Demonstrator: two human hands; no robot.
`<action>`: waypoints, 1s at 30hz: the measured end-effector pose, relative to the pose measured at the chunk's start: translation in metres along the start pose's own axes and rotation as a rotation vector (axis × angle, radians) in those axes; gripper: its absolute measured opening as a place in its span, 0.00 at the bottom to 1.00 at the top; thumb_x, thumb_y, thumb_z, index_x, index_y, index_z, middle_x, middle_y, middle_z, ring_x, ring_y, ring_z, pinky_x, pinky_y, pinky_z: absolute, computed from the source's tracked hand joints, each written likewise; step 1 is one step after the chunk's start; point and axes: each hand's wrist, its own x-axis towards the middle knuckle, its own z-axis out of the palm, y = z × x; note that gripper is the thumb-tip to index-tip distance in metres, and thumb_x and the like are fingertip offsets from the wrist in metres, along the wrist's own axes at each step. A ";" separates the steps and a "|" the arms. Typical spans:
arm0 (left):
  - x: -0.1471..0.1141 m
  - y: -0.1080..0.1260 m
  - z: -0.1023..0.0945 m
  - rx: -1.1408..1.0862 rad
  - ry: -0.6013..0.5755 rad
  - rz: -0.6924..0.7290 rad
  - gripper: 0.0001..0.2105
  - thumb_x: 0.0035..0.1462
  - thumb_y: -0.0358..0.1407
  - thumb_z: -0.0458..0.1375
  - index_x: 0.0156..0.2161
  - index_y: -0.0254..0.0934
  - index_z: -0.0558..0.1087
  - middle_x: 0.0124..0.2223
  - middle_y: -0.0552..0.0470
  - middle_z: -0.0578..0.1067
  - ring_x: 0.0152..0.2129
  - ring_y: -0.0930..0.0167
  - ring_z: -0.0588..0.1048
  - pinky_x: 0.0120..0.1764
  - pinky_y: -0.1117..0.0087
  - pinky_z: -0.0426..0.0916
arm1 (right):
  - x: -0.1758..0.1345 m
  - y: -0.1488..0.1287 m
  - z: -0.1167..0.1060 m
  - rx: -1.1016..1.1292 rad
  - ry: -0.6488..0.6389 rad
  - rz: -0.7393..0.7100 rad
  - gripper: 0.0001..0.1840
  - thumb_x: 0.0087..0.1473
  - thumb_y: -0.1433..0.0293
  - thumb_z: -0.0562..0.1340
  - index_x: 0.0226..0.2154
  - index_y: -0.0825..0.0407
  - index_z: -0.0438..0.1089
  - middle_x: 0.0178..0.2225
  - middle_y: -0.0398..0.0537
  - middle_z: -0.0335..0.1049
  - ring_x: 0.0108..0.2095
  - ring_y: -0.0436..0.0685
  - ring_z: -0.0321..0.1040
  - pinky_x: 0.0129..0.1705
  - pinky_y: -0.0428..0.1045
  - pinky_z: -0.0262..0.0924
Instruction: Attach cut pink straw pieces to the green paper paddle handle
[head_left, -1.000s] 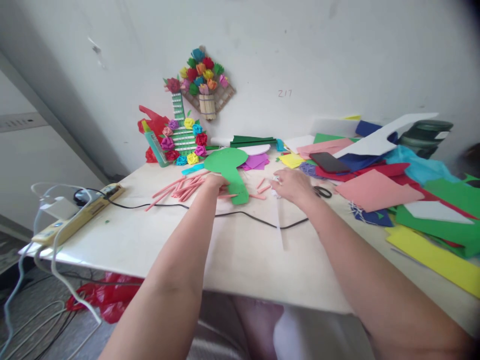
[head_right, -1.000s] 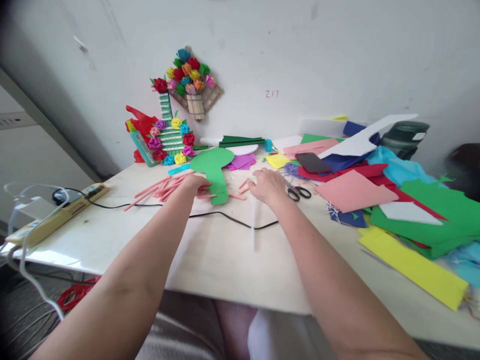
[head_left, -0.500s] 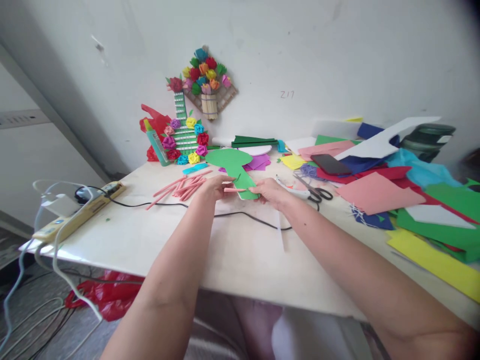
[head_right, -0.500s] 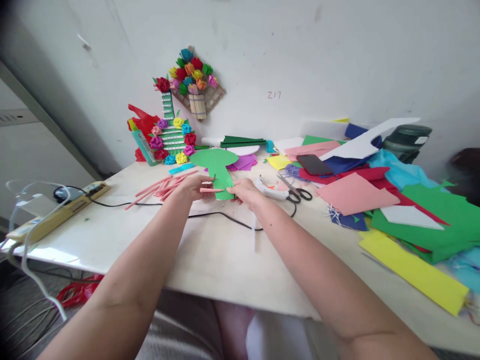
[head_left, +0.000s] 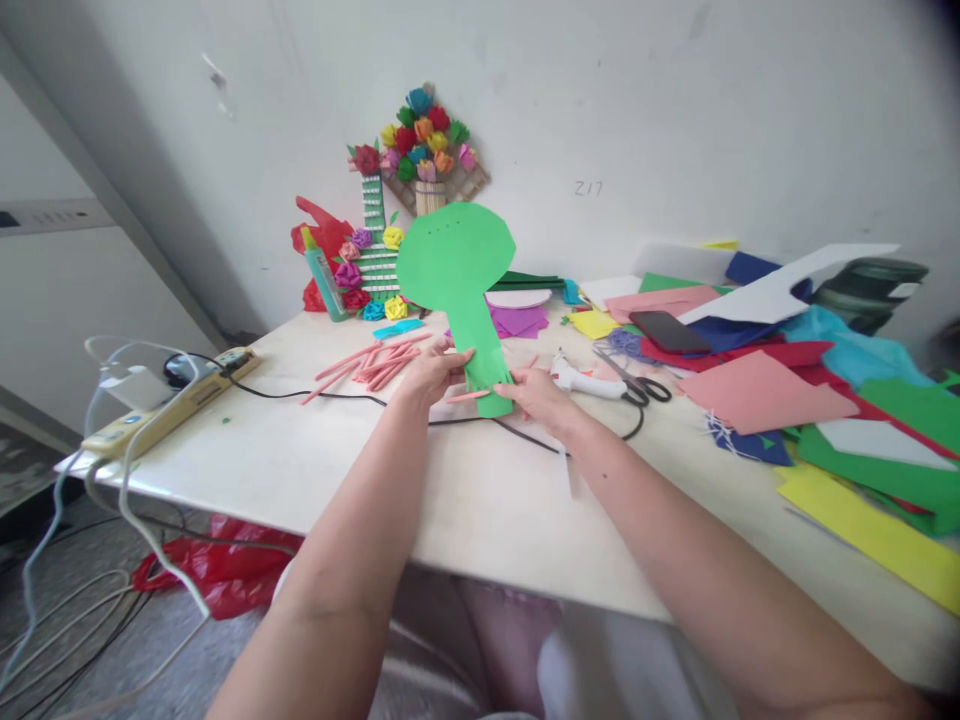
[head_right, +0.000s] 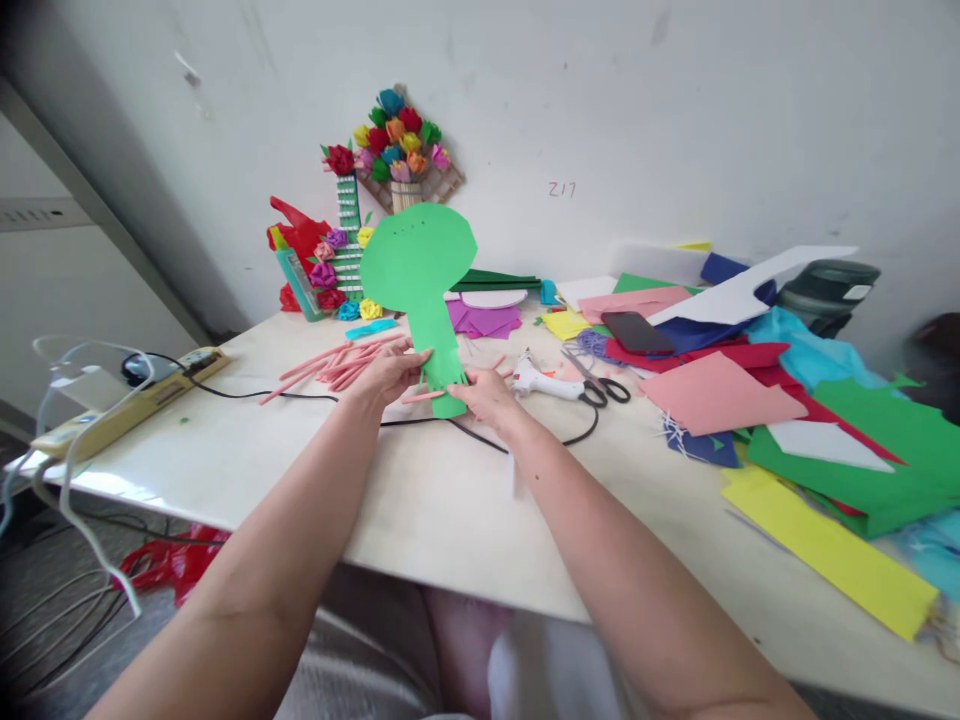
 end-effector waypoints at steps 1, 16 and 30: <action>-0.001 0.000 0.001 0.015 -0.012 0.013 0.17 0.38 0.31 0.66 0.37 0.33 0.69 0.29 0.52 0.75 0.23 0.72 0.74 0.30 0.69 0.70 | -0.002 -0.001 0.000 -0.001 -0.002 -0.014 0.06 0.42 0.68 0.60 0.25 0.54 0.68 0.16 0.37 0.57 0.16 0.45 0.52 0.14 0.41 0.46; -0.011 0.005 0.017 0.093 -0.035 0.053 0.23 0.35 0.35 0.68 0.39 0.34 0.67 0.27 0.54 0.73 0.21 0.72 0.73 0.29 0.68 0.69 | 0.000 0.009 0.003 -0.007 0.040 -0.053 0.12 0.38 0.69 0.64 0.30 0.55 0.70 0.27 0.44 0.71 0.28 0.52 0.67 0.29 0.45 0.61; -0.011 0.005 0.018 0.088 -0.042 0.046 0.24 0.35 0.35 0.68 0.41 0.34 0.67 0.29 0.53 0.73 0.23 0.72 0.74 0.29 0.68 0.70 | -0.003 0.004 0.003 -0.054 0.038 -0.076 0.12 0.38 0.71 0.63 0.31 0.55 0.70 0.29 0.45 0.72 0.30 0.52 0.67 0.31 0.45 0.61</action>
